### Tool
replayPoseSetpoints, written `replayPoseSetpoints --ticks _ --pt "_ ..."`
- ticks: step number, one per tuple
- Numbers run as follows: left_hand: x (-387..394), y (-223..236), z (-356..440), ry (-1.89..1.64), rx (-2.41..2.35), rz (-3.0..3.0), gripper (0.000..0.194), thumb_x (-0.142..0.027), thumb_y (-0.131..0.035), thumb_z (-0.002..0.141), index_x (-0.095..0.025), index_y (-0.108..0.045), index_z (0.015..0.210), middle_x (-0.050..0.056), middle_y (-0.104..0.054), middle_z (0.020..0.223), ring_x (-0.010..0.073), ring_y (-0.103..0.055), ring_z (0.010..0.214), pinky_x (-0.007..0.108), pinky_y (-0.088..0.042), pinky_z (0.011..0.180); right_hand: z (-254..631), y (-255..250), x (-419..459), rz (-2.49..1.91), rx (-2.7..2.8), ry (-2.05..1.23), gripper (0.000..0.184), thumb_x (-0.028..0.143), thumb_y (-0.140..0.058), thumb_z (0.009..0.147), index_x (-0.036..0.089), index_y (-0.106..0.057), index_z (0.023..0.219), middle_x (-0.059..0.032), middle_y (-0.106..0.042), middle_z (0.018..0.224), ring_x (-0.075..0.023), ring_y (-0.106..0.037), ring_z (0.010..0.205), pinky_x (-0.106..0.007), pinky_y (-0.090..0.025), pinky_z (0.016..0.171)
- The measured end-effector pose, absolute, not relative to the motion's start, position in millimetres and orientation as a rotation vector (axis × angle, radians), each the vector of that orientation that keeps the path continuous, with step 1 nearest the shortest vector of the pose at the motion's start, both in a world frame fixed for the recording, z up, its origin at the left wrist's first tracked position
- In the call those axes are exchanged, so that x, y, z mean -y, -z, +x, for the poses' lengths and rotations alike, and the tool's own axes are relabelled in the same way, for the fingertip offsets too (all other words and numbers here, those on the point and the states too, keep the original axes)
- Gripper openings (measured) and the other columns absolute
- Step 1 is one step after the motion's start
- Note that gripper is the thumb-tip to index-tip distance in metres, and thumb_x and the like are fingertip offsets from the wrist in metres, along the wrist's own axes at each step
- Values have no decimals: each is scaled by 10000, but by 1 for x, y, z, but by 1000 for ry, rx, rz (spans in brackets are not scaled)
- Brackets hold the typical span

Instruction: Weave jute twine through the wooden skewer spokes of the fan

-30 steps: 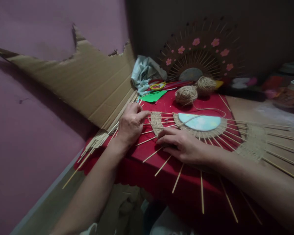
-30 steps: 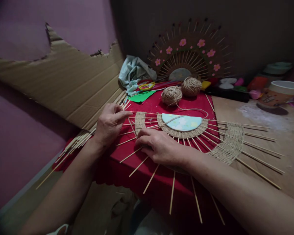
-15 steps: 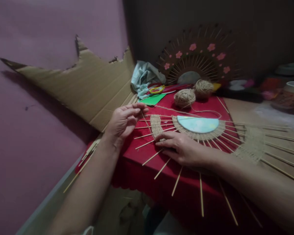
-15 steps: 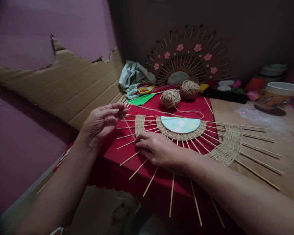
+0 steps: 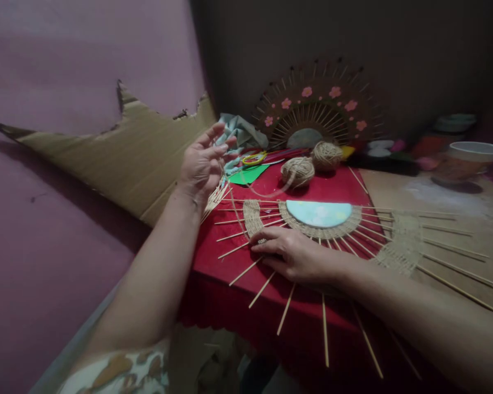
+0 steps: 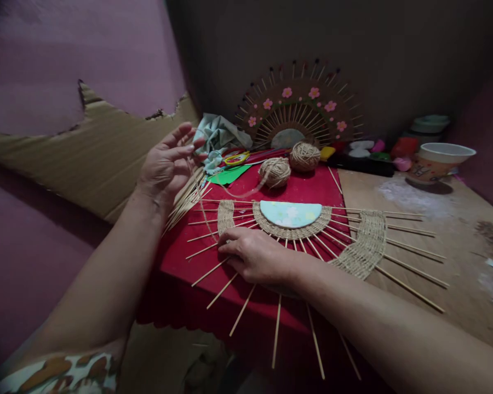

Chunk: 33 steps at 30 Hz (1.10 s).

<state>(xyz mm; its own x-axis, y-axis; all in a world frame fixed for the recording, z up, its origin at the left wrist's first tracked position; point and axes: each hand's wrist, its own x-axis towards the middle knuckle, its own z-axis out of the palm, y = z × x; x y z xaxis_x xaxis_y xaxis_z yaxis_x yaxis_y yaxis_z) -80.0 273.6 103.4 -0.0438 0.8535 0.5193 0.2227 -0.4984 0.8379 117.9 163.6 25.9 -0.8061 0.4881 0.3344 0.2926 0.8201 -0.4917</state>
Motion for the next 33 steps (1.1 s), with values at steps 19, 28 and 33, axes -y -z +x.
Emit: replayPoseSetpoints --ticks 19,28,33 --pt "-164 -47 -106 -568 -1225 2428 112 -216 -581 834 -190 -652 752 34 -577 923 170 -515 939 336 -419 881 117 -25 -164 -577 2555 -586 289 99 -526 829 138 -654 1086 -105 -600 1140 -175 -565 1005 -320 -463 901" --pt "-163 -36 -108 -568 -1223 2430 119 -261 -571 853 -189 -626 777 34 -574 952 174 -505 948 344 -433 870 117 -25 -163 -573 2553 -596 290 96 -533 823 136 -649 1086 -114 -603 1127 -181 -571 1000 -338 -470 890" --pt "-167 -32 -110 -650 -1291 2400 132 -247 -561 854 -184 -648 778 32 -614 885 168 -535 895 323 -441 834 116 -27 -161 -587 2527 -643 339 95 -524 830 165 -613 1149 -102 -594 1126 -174 -565 1005 -338 -467 898"
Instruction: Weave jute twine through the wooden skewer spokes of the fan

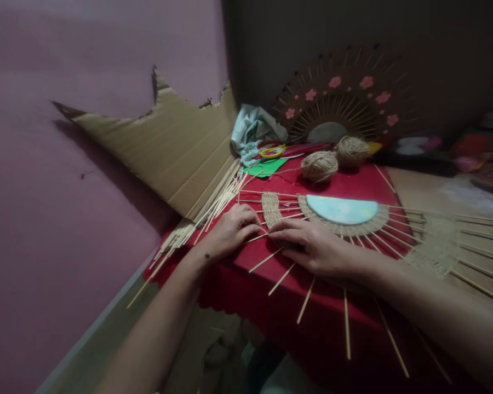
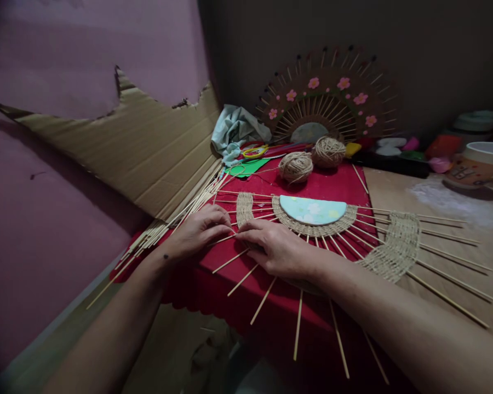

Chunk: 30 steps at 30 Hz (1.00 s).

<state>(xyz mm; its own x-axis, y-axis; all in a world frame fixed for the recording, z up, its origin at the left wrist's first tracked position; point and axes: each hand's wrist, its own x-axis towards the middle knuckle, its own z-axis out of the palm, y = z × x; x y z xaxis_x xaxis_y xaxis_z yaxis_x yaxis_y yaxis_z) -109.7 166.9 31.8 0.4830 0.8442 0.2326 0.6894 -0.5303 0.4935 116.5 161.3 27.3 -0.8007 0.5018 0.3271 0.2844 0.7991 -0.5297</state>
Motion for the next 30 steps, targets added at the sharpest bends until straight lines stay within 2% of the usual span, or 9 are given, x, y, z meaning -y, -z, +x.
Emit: replayPoseSetpoints --ticks 7,11,15,17,20,22,25,30 --pt "-172 -27 -123 -712 -1515 2384 111 -253 -608 813 -190 -683 761 21 -680 811 167 -581 814 313 -431 794 117 -30 -160 -598 2528 -658 313 117 -516 841 157 -621 1133 -100 -586 1118 -165 -574 979 -312 -463 891" --pt "-169 -31 -131 -733 -1572 2317 117 -269 -609 798 -197 -689 751 22 -691 800 165 -599 796 299 -440 762 114 -38 -163 -643 2608 -632 298 121 -534 823 163 -643 1097 -96 -598 1085 -166 -592 903 -307 -468 815" --pt "-166 -30 -134 -765 -1612 2276 112 -272 -611 778 -195 -674 728 18 -682 776 160 -598 772 289 -444 733 95 -52 -170 -871 2693 -495 206 144 -499 838 166 -697 889 -74 -645 860 -156 -581 728 -295 -433 677" --pt "-167 -27 -133 -781 -1652 2254 99 -263 -615 768 -192 -665 722 16 -680 766 159 -597 760 282 -441 715 79 -57 -173 -1093 2689 -364 200 215 -504 840 166 -697 848 -83 -644 769 -185 -574 690 -309 -396 614" --pt "-170 -23 -130 -789 -1711 2229 98 -260 -618 766 -187 -657 712 14 -678 751 155 -595 738 275 -434 696 59 -54 -177 -1229 2661 -252 250 298 -523 830 157 -685 957 -118 -642 856 -229 -584 752 -313 -359 581" --pt "-171 -22 -129 -798 -1714 2227 108 -269 -622 768 -185 -655 710 12 -676 746 155 -595 735 276 -432 700 53 -48 -180 -1206 2663 -247 251 259 -512 833 160 -679 991 -123 -619 952 -223 -583 805 -304 -357 594" --pt "-168 -24 -131 -807 -1654 2250 125 -288 -616 784 -188 -656 720 12 -676 770 160 -596 768 285 -433 731 53 -37 -184 -1174 2627 -276 242 207 -481 849 182 -678 987 -102 -585 1008 -185 -571 828 -288 -369 633" --pt "-160 -27 -142 -774 -1644 2289 118 -286 -595 800 -199 -660 752 22 -671 826 181 -586 846 314 -433 791 59 -29 -190 -1131 2562 -315 160 245 -516 860 171 -656 885 -75 -581 980 -155 -552 808 -271 -382 670"
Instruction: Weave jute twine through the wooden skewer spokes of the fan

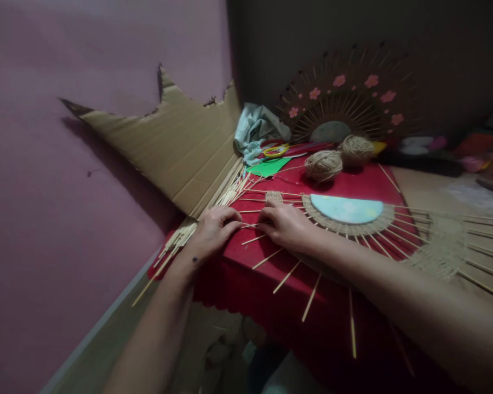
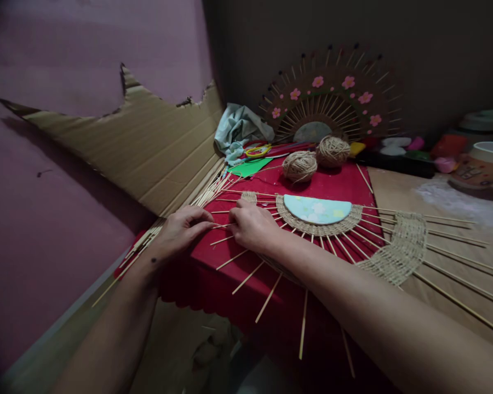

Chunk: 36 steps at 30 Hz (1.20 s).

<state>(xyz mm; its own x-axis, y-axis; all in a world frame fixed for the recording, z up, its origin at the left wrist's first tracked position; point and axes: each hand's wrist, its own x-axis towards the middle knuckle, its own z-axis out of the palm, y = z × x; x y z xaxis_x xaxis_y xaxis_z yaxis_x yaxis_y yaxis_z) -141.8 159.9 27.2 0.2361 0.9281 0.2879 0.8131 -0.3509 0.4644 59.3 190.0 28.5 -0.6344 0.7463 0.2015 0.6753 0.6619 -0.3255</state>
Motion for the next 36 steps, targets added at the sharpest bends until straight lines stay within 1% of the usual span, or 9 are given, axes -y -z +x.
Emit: replayPoseSetpoints --ticks 3,5,9,13,19,23,28,33,36 --pt "-157 -27 -147 -748 -1638 2294 115 -277 -582 800 -200 -660 766 26 -666 841 187 -579 865 323 -437 804 58 -29 -191 -1141 2608 -259 151 197 -482 873 174 -632 871 -69 -586 969 -154 -552 833 -263 -379 672" --pt "-157 -27 -148 -739 -1648 2283 114 -274 -580 795 -197 -659 767 27 -665 840 187 -579 862 327 -438 807 56 -31 -191 -1172 2637 -199 160 197 -456 884 166 -613 894 -85 -580 984 -161 -555 816 -266 -371 634" --pt "-159 -27 -147 -686 -1686 2261 102 -249 -584 778 -186 -658 746 28 -657 825 185 -574 856 324 -435 810 51 -34 -186 -1220 2719 -71 223 165 -364 908 147 -576 974 -121 -570 1010 -184 -559 801 -272 -349 556" --pt "-159 -30 -149 -642 -1659 2283 107 -243 -582 780 -182 -656 733 29 -639 825 183 -563 859 316 -428 810 49 -36 -183 -1243 2747 -32 272 168 -298 930 149 -559 1005 -127 -569 1018 -199 -563 807 -281 -352 539" --pt "-162 -32 -152 -577 -1651 2339 99 -223 -577 790 -177 -643 731 28 -635 830 182 -554 865 315 -419 818 50 -38 -184 -1244 2752 -19 225 136 -354 890 148 -544 1010 -127 -563 1018 -208 -560 819 -287 -326 521" --pt "-168 -31 -148 -564 -1673 2386 91 -205 -570 809 -171 -622 742 25 -633 801 171 -554 812 293 -422 769 52 -38 -183 -1219 2750 -27 212 120 -374 868 155 -541 993 -119 -558 1016 -198 -551 811 -282 -304 523" --pt "-179 -35 -134 -582 -1636 2781 117 -216 -524 862 -164 -606 796 58 -627 831 199 -519 812 324 -391 755 57 -30 -189 -1054 2605 -282 160 78 -421 816 149 -557 865 -110 -576 967 -175 -516 745 -282 -320 576" --pt "-212 -38 -112 -361 -1519 3032 96 -165 -523 843 -141 -601 793 88 -621 827 214 -509 801 324 -369 726 64 -24 -202 -1019 2310 -518 151 47 -445 786 158 -546 775 -46 -600 824 -143 -515 754 -265 -380 700" --pt "-229 -35 -103 -368 -1456 3053 126 -205 -526 860 -141 -602 783 81 -619 788 208 -507 763 317 -360 700 68 -23 -209 -1048 2163 -635 154 49 -443 785 154 -556 774 -10 -606 737 -120 -530 698 -241 -400 681"
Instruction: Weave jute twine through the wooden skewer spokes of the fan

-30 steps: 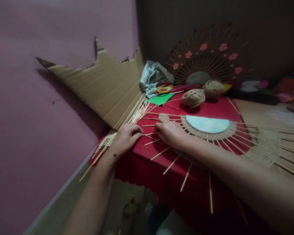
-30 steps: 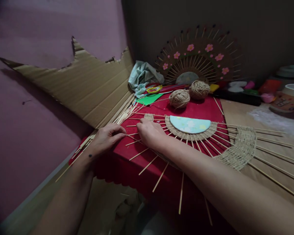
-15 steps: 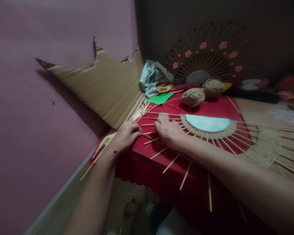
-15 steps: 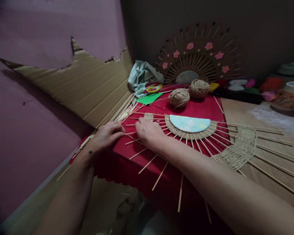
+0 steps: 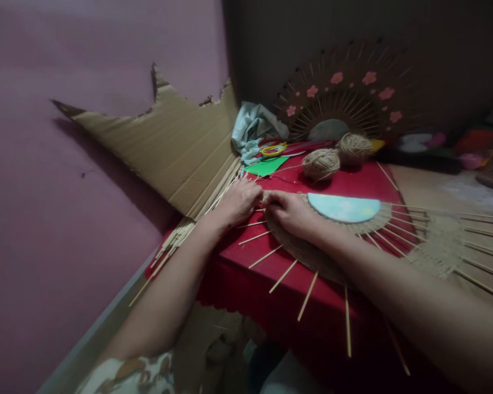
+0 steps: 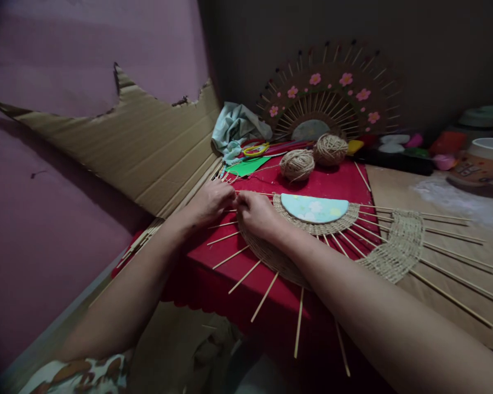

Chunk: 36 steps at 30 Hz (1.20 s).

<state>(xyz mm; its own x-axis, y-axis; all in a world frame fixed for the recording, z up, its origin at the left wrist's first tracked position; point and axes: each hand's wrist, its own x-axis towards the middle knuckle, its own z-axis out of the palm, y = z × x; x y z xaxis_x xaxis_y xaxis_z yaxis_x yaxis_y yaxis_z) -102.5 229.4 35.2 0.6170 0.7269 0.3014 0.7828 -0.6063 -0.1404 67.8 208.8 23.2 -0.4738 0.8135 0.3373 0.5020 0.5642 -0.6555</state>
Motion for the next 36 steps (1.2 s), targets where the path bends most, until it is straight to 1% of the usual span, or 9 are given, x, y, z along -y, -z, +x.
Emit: replayPoseSetpoints --ticks 4,8,11,15,18,22,27,33,36 --pt "-235 -27 -103 366 1239 -2582 159 -227 -516 875 -148 -604 768 75 -621 764 208 -511 758 317 -351 696 68 -19 -213 -1056 2021 -755 134 74 -462 777 151 -571 792 7 -618 705 -108 -539 630 -229 -418 625" --pt "-230 -24 -119 390 1301 -2601 79 -220 -565 849 -159 -613 836 59 -649 812 203 -539 801 316 -353 739 67 -18 -209 -1028 1947 -793 144 55 -489 752 148 -584 806 -23 -650 788 -124 -576 723 -248 -439 703" --pt "-228 -29 -131 414 1456 -2639 60 -215 -594 829 -166 -628 838 46 -665 825 188 -565 796 321 -357 777 66 -19 -203 -961 2000 -669 150 30 -512 726 151 -580 784 -40 -635 796 -147 -561 760 -272 -430 738" --pt "-228 -36 -142 468 1611 -2638 90 -224 -595 816 -169 -665 801 37 -674 794 162 -587 746 277 -394 725 64 -15 -202 -897 2140 -400 140 41 -540 736 174 -569 770 -51 -615 825 -182 -524 832 -305 -412 778" --pt "-226 -37 -145 593 1712 -2636 111 -243 -600 799 -181 -691 817 22 -685 814 151 -603 759 247 -422 706 62 -12 -203 -909 2208 -348 123 74 -558 754 171 -576 827 -60 -613 854 -189 -510 847 -315 -407 803" --pt "-225 -30 -141 753 1846 -2554 117 -257 -617 774 -176 -700 764 26 -685 799 162 -604 761 262 -434 726 63 -14 -202 -948 2244 -344 178 144 -601 754 158 -577 930 -85 -614 940 -208 -495 901 -333 -403 831" --pt "-226 -20 -136 823 1849 -2496 95 -251 -630 768 -181 -674 722 19 -660 751 163 -589 733 273 -437 717 62 -14 -202 -965 2312 -308 284 144 -615 739 137 -567 1019 -98 -609 1017 -219 -473 959 -346 -392 872" --pt "-225 -12 -135 928 1718 -2511 96 -208 -585 806 -160 -633 739 45 -593 846 165 -562 812 290 -439 784 60 -15 -200 -950 2452 -169 215 163 -549 791 107 -586 995 -110 -591 999 -220 -455 969 -344 -375 898" --pt "-225 -10 -136 947 1650 -2569 81 -180 -566 815 -156 -603 747 37 -585 822 159 -552 810 294 -437 797 58 -19 -197 -953 2564 -48 187 165 -465 836 120 -605 952 -114 -579 991 -228 -452 960 -358 -373 892"
